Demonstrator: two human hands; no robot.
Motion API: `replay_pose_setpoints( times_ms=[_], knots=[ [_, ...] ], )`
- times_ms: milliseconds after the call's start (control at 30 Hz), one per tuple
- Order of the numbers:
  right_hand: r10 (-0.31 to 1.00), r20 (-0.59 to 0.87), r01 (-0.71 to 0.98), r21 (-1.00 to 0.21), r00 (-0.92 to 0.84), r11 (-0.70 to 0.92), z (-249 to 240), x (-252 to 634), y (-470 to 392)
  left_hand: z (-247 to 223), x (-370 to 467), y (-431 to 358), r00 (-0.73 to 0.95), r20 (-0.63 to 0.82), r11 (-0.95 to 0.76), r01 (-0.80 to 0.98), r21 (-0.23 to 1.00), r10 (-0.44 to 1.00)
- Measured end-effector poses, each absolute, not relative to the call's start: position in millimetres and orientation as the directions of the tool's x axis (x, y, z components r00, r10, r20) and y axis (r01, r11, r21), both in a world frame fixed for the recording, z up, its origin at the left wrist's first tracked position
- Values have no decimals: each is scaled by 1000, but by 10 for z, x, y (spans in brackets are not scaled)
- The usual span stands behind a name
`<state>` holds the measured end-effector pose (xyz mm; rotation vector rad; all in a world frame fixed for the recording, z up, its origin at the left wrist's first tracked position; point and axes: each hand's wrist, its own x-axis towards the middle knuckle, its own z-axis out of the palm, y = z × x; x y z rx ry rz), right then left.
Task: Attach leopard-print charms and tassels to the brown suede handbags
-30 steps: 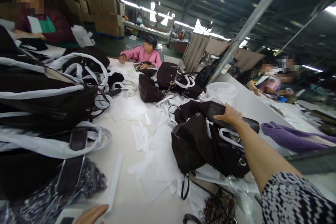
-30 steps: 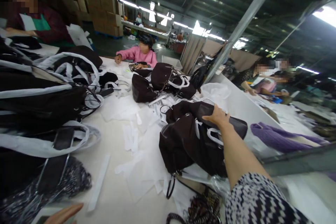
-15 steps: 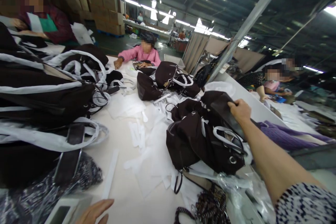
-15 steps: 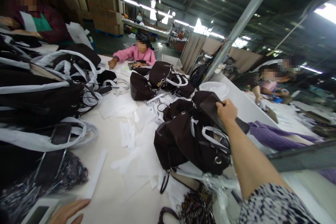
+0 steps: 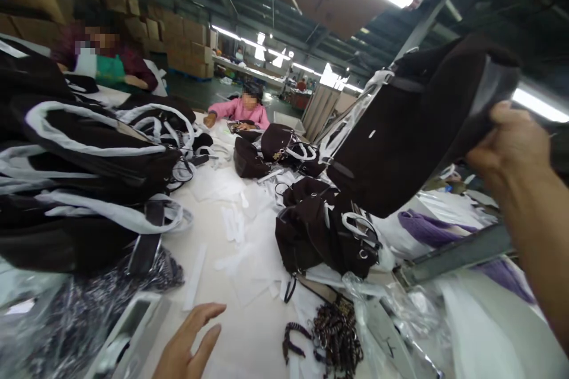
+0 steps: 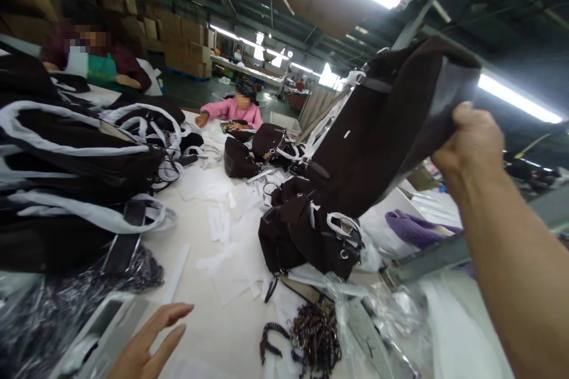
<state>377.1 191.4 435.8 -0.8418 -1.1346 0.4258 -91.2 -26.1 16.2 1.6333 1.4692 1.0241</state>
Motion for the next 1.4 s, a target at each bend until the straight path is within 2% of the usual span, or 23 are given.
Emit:
replay_pose_setpoints(
  times_ms=[100,200,300,400,467,533,633,700,767,800,867,933,967,1033,1100,1167,1233,1300,1400],
  knots=[
    [675,553,-97,-734,489,672,3886,3362,1541,331,-853,-333,132,-162,139,167,976,978],
    [790,336,-348,-760,514,549,3031,2967,1166,493,-760,-393,217,-252,293,-186,938,943],
    [890,-48,-566,-787,454,246,1918,2557,718,549,-662,-417,241,-276,358,-432,828,930],
    [894,-337,-685,-727,296,-48,818,2136,125,363,-701,-407,147,-355,377,-514,770,923],
    [871,-440,-734,-662,217,-152,245,1903,-330,121,-862,-415,9,-448,402,-457,794,894],
    [834,-540,-736,-609,113,-294,-159,1748,-779,-123,-1098,-439,-101,-471,430,-275,860,877],
    [697,-716,-628,-525,-39,-575,-504,1679,-1344,-335,-1423,-454,-8,-428,425,116,897,904],
    [556,-827,-439,-469,-88,-766,-605,1731,-1596,-355,-1538,-434,98,-408,348,368,862,908],
    [416,-908,-119,-407,-61,-906,-595,1850,-1714,-325,-1563,-401,133,-421,275,576,770,897],
    [377,-926,57,-377,-21,-924,-537,1927,-1717,-308,-1552,-384,128,-438,256,655,711,890],
    [433,-898,354,-381,78,-854,-301,2085,-1624,-289,-1505,-357,99,-473,236,766,597,875],
    [661,-736,561,-489,147,-668,49,2188,-1443,-284,-1449,-349,80,-494,215,832,511,866],
    [780,-593,660,-507,199,-554,226,2198,-1343,-281,-1424,-354,75,-500,203,854,479,863],
    [958,-169,778,-559,230,-286,466,2116,-1170,-262,-1388,-382,68,-509,189,880,437,858],
    [994,97,819,-574,51,14,456,1929,-1076,-221,-1386,-441,49,-494,198,878,436,868],
    [972,143,789,-567,-189,237,214,1716,-1072,-172,-1422,-533,45,-420,201,828,523,906],
    [927,113,767,-531,-357,360,-95,1550,-1121,-138,-1483,-651,48,-323,184,740,647,945],
    [897,90,780,-460,-434,424,-297,1460,-1157,-134,-1543,-766,34,-272,183,660,728,962],
    [890,67,819,-365,-451,442,-297,1391,-1122,-175,-1595,-836,20,-264,190,641,744,964]
  ],
)
